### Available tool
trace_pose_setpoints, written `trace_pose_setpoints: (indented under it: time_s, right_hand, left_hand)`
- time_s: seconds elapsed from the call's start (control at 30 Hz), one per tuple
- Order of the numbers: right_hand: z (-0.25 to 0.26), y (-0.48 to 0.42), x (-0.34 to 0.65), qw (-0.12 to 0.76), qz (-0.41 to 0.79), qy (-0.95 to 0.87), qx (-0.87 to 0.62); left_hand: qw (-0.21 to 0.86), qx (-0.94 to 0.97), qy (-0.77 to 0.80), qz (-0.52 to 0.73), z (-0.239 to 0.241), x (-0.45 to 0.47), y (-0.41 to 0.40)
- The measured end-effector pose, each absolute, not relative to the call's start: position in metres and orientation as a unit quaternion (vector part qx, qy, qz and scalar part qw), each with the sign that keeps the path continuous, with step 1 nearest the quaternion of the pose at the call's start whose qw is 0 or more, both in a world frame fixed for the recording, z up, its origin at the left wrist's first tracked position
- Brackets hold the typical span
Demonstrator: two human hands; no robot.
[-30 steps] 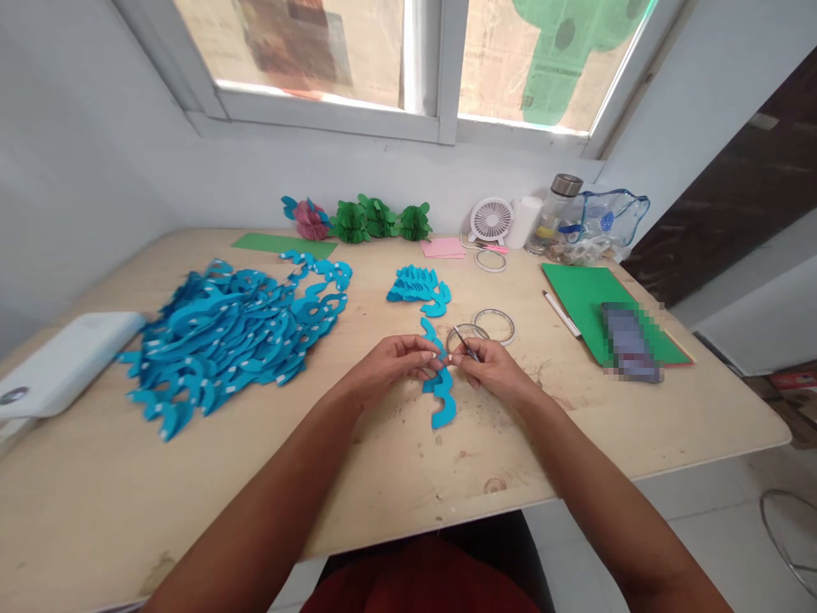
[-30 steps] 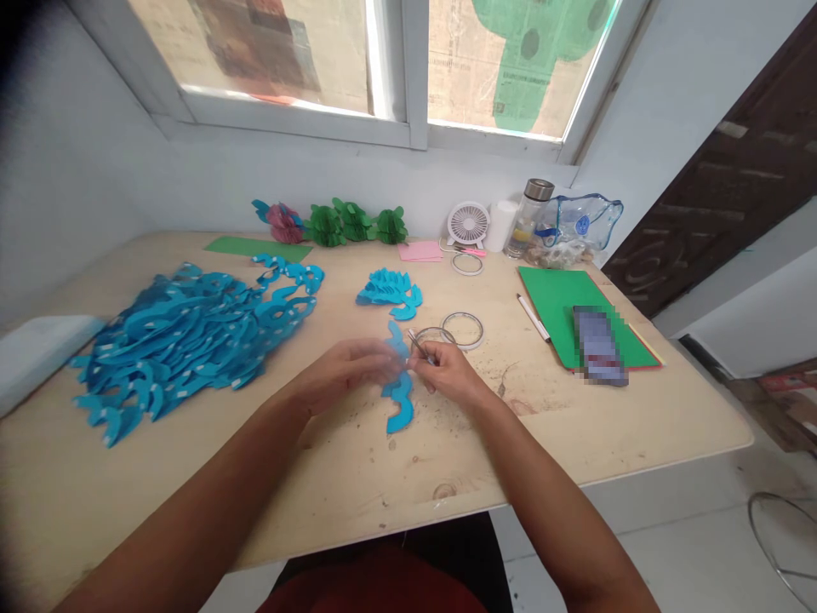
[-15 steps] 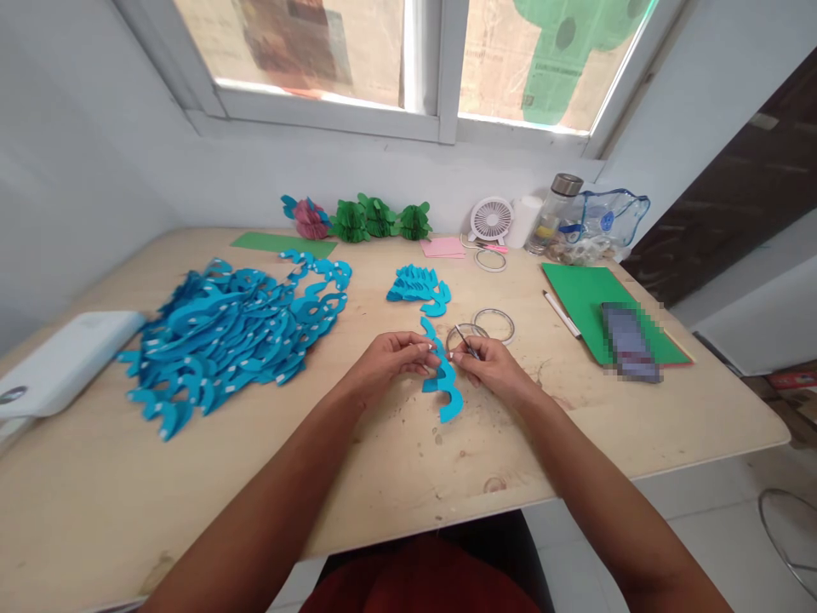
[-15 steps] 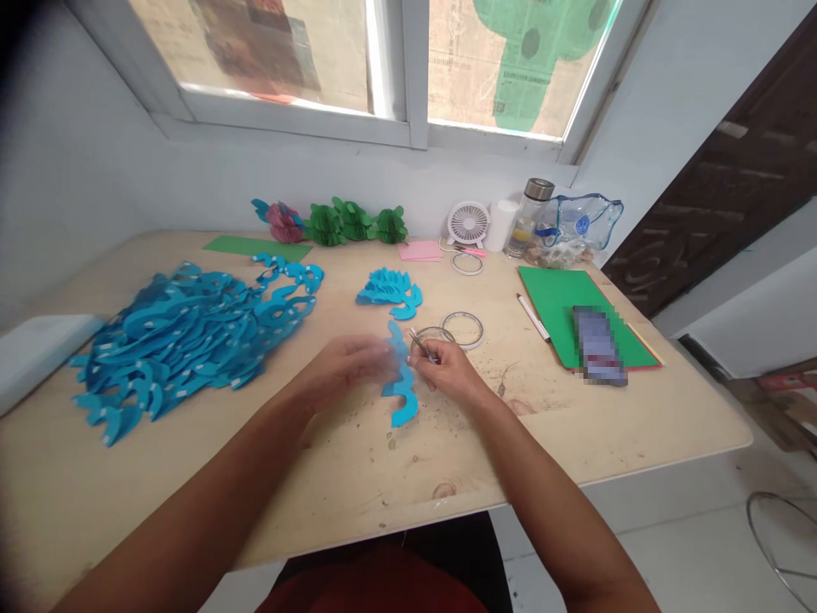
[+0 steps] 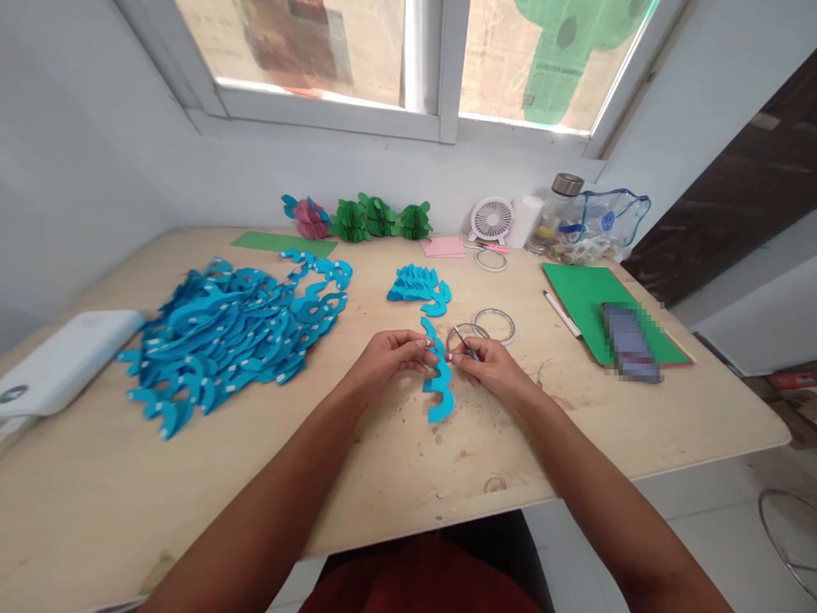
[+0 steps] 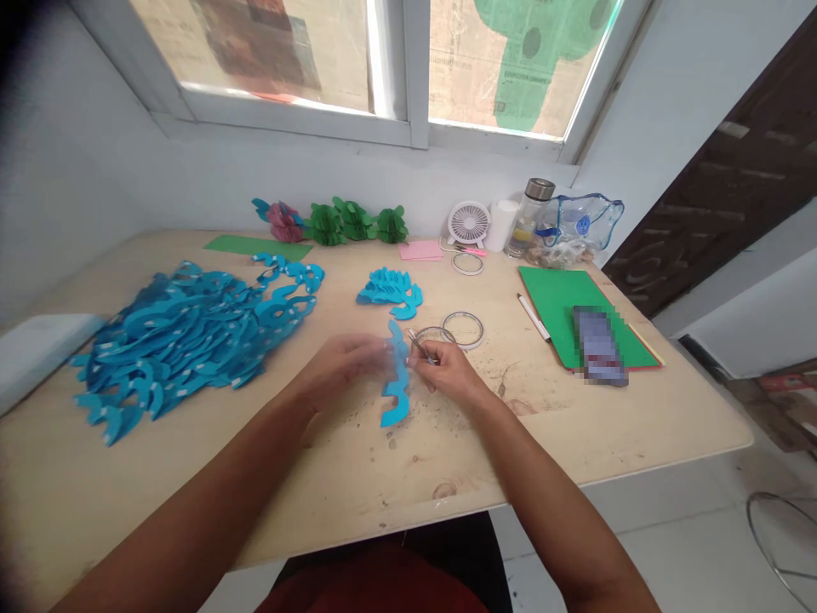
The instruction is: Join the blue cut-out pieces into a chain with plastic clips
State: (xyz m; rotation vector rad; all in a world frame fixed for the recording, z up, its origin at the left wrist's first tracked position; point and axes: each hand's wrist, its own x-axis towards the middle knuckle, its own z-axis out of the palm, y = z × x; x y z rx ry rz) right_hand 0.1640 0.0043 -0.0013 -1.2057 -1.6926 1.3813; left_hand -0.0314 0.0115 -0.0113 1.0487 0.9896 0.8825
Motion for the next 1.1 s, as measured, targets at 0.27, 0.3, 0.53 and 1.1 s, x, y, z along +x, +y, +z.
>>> trace_pose_setpoints:
  time_s: [0.27,0.3,0.53,1.1]
  right_hand:
    - [-0.006,0.005,0.165,0.299,0.529,-0.662,-0.439]
    - [-0.005,0.004,0.165,0.298,0.528,-0.661,-0.442]
    - [0.001,0.004,0.163,0.315,0.506,-0.636,-0.489]
    - [-0.015,0.010,0.168,0.392,0.479,-0.610,-0.495]
  left_hand:
    - [0.659,0.458,0.435,0.408,-0.009,-0.025,0.007]
    - [0.659,0.456,0.435,0.410,-0.009,-0.024,0.006]
    - [0.656,0.449,0.433,0.424,-0.007,-0.021,0.005]
    - [0.652,0.545,0.422,0.316,0.007,-0.019,-0.005]
